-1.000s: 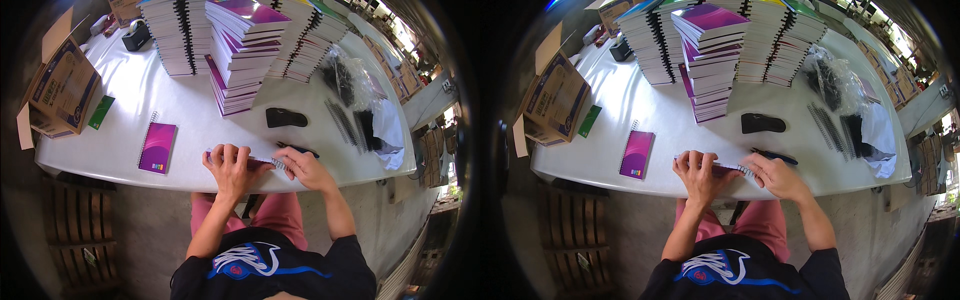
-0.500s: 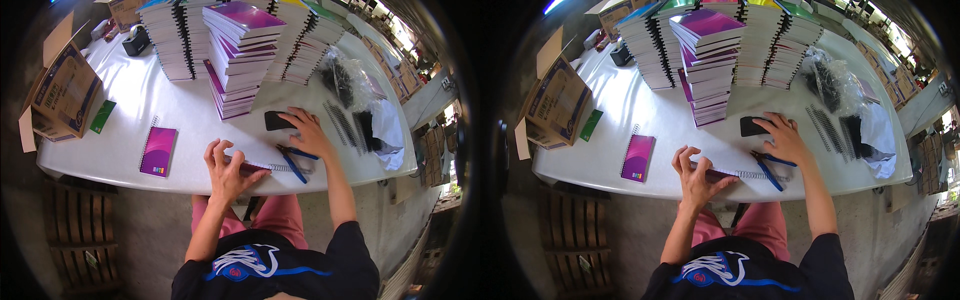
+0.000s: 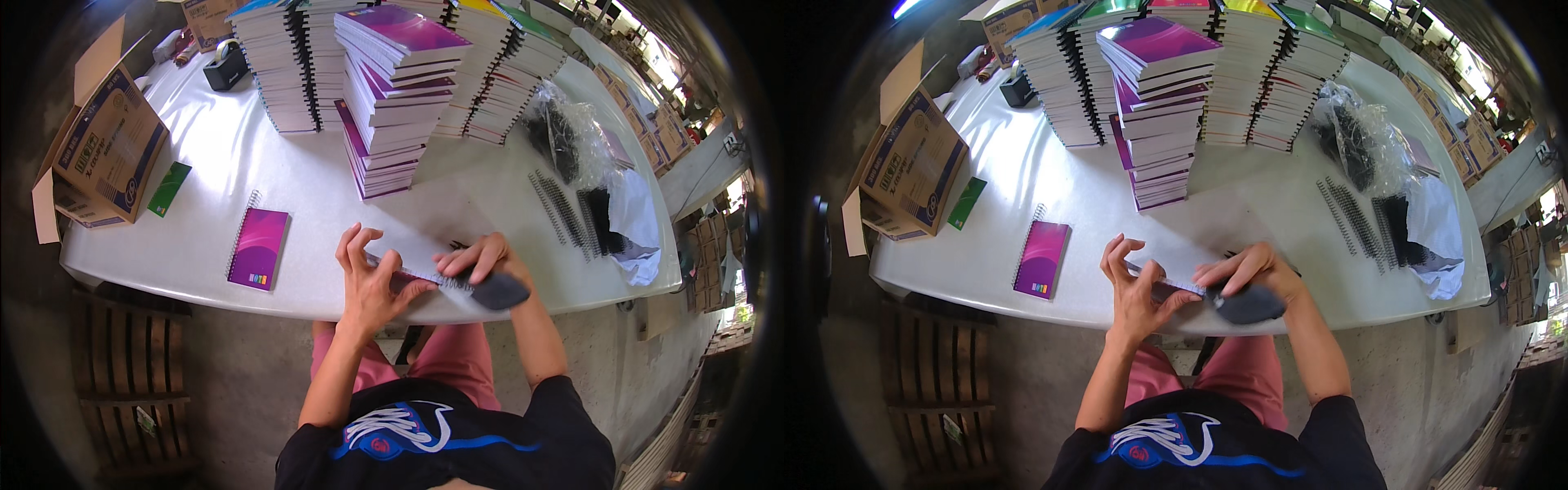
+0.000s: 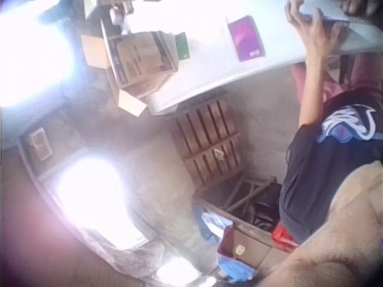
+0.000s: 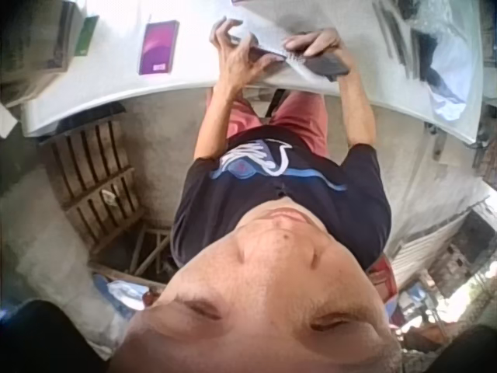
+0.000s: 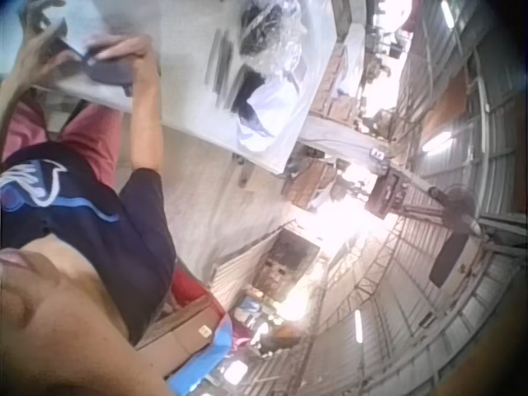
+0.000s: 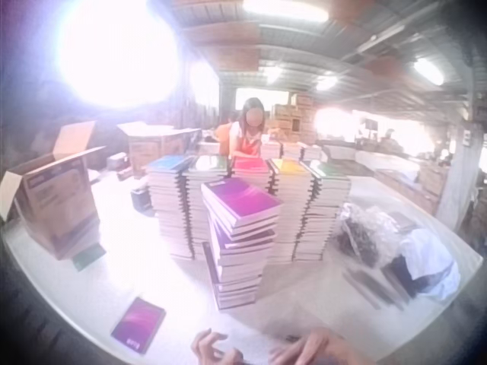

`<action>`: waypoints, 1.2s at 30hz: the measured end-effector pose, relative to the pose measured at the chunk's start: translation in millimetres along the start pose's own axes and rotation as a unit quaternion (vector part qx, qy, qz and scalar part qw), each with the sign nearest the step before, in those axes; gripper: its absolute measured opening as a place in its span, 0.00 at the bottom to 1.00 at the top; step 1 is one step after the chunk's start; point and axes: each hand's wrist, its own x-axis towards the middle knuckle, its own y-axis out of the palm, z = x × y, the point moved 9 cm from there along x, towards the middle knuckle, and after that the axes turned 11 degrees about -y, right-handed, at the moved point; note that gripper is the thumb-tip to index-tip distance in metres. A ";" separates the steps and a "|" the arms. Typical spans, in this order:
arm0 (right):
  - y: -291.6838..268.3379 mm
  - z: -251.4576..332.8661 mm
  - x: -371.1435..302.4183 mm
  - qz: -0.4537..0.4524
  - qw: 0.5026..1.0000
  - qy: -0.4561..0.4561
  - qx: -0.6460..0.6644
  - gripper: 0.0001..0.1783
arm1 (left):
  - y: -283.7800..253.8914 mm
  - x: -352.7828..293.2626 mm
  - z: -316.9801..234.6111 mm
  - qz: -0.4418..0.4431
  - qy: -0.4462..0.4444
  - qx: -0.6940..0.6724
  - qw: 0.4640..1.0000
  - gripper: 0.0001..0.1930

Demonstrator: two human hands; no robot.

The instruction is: The person assembles spiral notebooks by cutting wire coils using pliers, stacking notebooks, and placing them into a cardboard box.

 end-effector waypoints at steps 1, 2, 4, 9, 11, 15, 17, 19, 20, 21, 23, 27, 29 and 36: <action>10.6 7.7 3.6 0.053 0.997 -0.037 0.034 0.17 | 0.2 0.4 2.5 0.002 0.009 0.011 1.000 0.26; -0.1 -6.6 3.6 0.022 0.986 0.100 -0.130 0.13 | 0.2 -0.1 3.5 0.004 0.017 0.021 1.000 0.26; 3.1 10.2 2.2 -0.037 0.999 0.000 0.003 0.13 | -1.1 -1.8 2.9 0.009 0.000 -0.004 1.000 0.26; -7.0 -0.4 12.4 -0.033 0.953 0.166 -0.253 0.18 | -1.7 2.1 3.6 0.018 0.002 0.010 1.000 0.27; -11.0 3.6 11.7 -0.033 0.980 0.070 -0.185 0.20 | -0.2 4.8 2.2 0.009 0.004 -0.029 1.000 0.28; 2.0 3.1 6.7 -0.036 0.988 0.016 -0.152 0.18 | -1.5 7.4 11.2 0.007 -0.010 -0.058 0.998 0.29; -10.4 10.7 1.9 -0.147 0.981 0.004 -0.126 0.18 | 0.0 10.0 15.0 0.011 -0.031 -0.092 0.995 0.29; 2.6 3.1 7.5 -0.098 0.993 -0.033 -0.063 0.18 | 1.3 11.3 21.9 0.027 -0.065 -0.134 0.989 0.30; 3.7 -8.1 12.9 -0.061 0.986 0.037 -0.152 0.18 | 2.6 12.5 26.7 0.040 -0.088 -0.158 0.983 0.30; 2.9 -20.0 14.3 -0.023 0.965 0.106 -0.238 0.19 | 3.9 11.9 31.1 0.052 -0.111 -0.182 0.976 0.31; -12.2 -8.7 17.7 -0.068 0.968 0.054 -0.236 0.22 | 0.7 16.1 26.4 0.012 -0.058 -0.170 0.984 0.31; 11.5 1.6 28.1 -0.042 0.977 0.006 -0.210 0.24 | 4.3 11.2 36.9 0.013 -0.027 -0.165 0.986 0.34; -15.2 -5.2 28.7 -0.095 0.952 0.057 -0.285 0.24 | 6.6 13.4 37.3 0.010 -0.043 -0.204 0.978 0.35; 10.7 -3.7 41.0 -0.057 0.992 0.036 -0.111 0.22 | 22.5 13.8 56.0 0.062 -0.125 -0.266 0.954 0.53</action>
